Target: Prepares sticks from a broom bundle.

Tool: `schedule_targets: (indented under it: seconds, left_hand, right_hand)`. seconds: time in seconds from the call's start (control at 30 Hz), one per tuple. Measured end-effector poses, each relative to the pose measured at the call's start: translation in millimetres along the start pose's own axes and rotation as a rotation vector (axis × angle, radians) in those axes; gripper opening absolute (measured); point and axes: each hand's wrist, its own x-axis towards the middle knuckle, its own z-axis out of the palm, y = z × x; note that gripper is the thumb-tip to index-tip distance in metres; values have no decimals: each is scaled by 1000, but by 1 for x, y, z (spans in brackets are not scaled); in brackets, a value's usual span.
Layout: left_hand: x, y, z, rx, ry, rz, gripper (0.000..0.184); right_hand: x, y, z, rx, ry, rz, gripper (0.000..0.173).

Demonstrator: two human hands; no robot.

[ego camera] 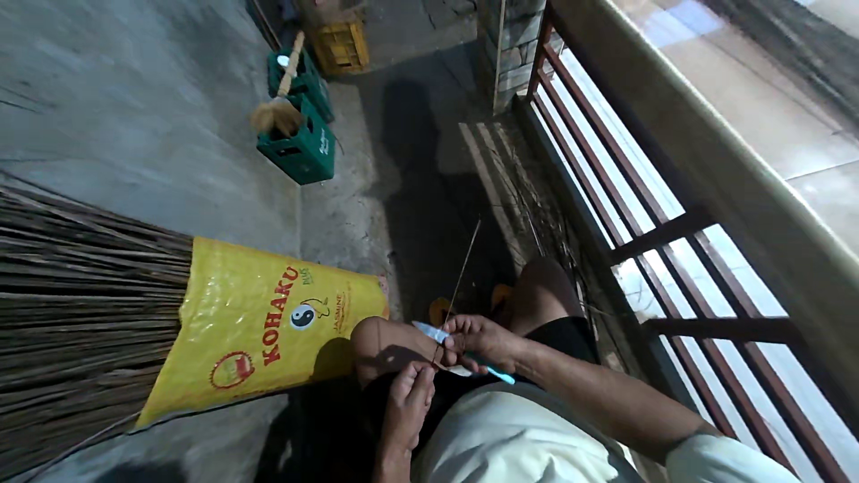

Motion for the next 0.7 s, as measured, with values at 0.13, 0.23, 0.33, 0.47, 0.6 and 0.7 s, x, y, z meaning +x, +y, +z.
schedule_targets:
  seconds: [0.13,0.23,0.33,0.47,0.6,0.7]
  left_hand:
    - [-10,-4,-9,49,-3,-37,15]
    - [-12,-9,-12,30,-15,-49,15]
    - [-10,-9,-9,-6,-44,-62,16]
    - [-9,-7,-9,-52,-63,-92,17]
    - [-12,-5,-13,-48,-103,-106,18]
    - [-10,-5,-10,-47,-106,-114,18]
  right_hand:
    - [4,-38,-30,33,270,-101,8]
    - [6,-46,-44,73,315,-110,8]
    - [0,-21,-22,-1,125,-65,21]
    - [-4,1,-5,6,18,-15,11]
    - [4,-25,-29,32,237,-118,6]
    - [10,-33,-41,61,327,-124,6]
